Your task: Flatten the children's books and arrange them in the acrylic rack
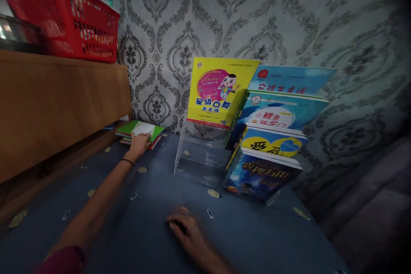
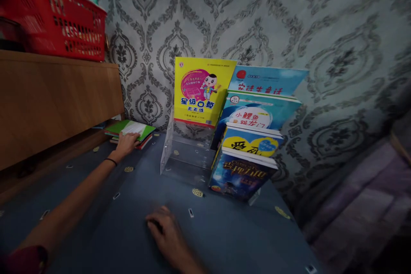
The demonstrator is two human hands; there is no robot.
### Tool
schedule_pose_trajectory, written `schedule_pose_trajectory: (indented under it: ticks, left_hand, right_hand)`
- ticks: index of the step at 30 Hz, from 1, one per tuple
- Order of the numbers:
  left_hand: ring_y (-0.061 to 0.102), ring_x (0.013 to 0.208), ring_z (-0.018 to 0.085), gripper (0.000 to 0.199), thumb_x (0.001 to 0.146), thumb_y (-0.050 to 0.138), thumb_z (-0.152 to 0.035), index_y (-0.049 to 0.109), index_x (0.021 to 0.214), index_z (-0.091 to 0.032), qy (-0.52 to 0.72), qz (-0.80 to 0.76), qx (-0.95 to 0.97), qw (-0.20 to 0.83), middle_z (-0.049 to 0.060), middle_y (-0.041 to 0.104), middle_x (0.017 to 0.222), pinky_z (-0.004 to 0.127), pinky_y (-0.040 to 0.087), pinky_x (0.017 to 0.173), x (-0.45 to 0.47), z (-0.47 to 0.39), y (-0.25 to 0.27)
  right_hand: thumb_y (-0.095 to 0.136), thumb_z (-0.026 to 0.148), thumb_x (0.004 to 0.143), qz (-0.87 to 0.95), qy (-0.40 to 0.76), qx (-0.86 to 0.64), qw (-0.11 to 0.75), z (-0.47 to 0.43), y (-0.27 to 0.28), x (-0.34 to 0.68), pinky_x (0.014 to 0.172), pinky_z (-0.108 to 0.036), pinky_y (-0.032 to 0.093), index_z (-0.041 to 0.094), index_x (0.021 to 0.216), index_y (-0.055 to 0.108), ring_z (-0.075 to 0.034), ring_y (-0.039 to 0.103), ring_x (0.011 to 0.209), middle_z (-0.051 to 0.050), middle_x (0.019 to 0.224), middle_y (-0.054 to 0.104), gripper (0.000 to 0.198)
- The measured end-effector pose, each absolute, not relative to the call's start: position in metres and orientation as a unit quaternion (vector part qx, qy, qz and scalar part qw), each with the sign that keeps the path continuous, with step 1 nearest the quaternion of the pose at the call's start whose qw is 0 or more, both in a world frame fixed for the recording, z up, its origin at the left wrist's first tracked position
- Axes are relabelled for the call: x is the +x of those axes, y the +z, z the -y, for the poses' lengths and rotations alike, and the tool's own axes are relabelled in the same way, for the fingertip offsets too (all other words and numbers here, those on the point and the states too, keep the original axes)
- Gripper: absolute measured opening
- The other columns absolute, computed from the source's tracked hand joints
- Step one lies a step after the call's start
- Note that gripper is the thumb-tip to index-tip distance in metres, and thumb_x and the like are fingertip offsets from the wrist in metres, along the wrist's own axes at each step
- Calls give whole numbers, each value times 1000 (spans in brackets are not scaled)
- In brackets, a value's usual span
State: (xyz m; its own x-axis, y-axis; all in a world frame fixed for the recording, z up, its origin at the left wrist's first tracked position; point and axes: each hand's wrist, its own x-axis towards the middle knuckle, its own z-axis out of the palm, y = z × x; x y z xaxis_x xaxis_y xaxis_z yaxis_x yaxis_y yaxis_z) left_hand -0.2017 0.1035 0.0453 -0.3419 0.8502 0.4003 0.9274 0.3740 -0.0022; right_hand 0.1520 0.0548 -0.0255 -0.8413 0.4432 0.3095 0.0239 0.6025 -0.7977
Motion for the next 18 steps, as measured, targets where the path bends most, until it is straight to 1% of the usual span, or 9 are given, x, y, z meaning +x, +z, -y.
schedule_pose_trajectory:
  ticks: [2, 5, 8, 12, 13, 15, 18]
  left_hand:
    - [62, 117, 33, 29, 95, 50, -21, 63, 121, -21, -100, 804, -559, 177, 16, 70, 123, 60, 25, 110, -201, -99, 48]
    - [66, 112, 31, 29, 93, 46, -14, 66, 114, -18, -80, 789, -579, 190, 17, 73, 117, 55, 33, 108, -194, -93, 51]
    - [69, 105, 31, 30, 92, 45, -9, 67, 111, -15, -56, 773, -600, 200, 19, 73, 111, 48, 42, 99, -184, -85, 55]
    - [71, 101, 30, 36, 88, 43, -1, 67, 113, -11, -21, 758, -619, 206, 21, 73, 110, 43, 49, 92, -170, -69, 56]
    - [72, 100, 30, 37, 87, 43, 1, 67, 114, -11, -12, 754, -623, 206, 21, 73, 110, 42, 50, 90, -168, -63, 55]
    - [72, 99, 31, 40, 88, 43, 1, 67, 117, -11, 8, 748, -633, 200, 19, 73, 109, 42, 50, 89, -163, -50, 48]
    - [73, 92, 31, 41, 89, 43, -1, 67, 120, -13, 41, 741, -654, 147, 18, 74, 98, 41, 51, 85, -155, -28, 28]
  right_hand:
    - [50, 46, 99, 856, 417, -133, 276, -56, -35, 152, 96, -43, 52, 25, 98, 76, -23, 70, 92, -7, 92, 76, 33]
    - [52, 52, 97, 855, 401, -122, 307, -62, -54, 151, 95, -43, 54, 28, 100, 76, -23, 71, 90, -7, 91, 76, 34]
    - [55, 53, 94, 863, 387, -112, 304, -72, -75, 146, 94, -42, 54, 31, 99, 76, -23, 71, 87, -5, 89, 76, 31]
    - [57, 50, 90, 878, 378, -102, 277, -86, -103, 132, 95, -43, 53, 30, 94, 77, -23, 72, 81, -4, 83, 77, 29]
    - [58, 50, 89, 880, 381, -107, 263, -88, -108, 127, 97, -43, 53, 31, 91, 78, -22, 71, 77, -3, 80, 76, 27]
    - [61, 51, 84, 879, 389, -131, 245, -92, -118, 116, 94, -41, 54, 33, 82, 77, -22, 69, 73, -1, 72, 74, 24]
    - [67, 56, 76, 875, 396, -158, 228, -95, -125, 100, 84, -35, 56, 35, 68, 75, -24, 66, 71, 1, 58, 68, 23]
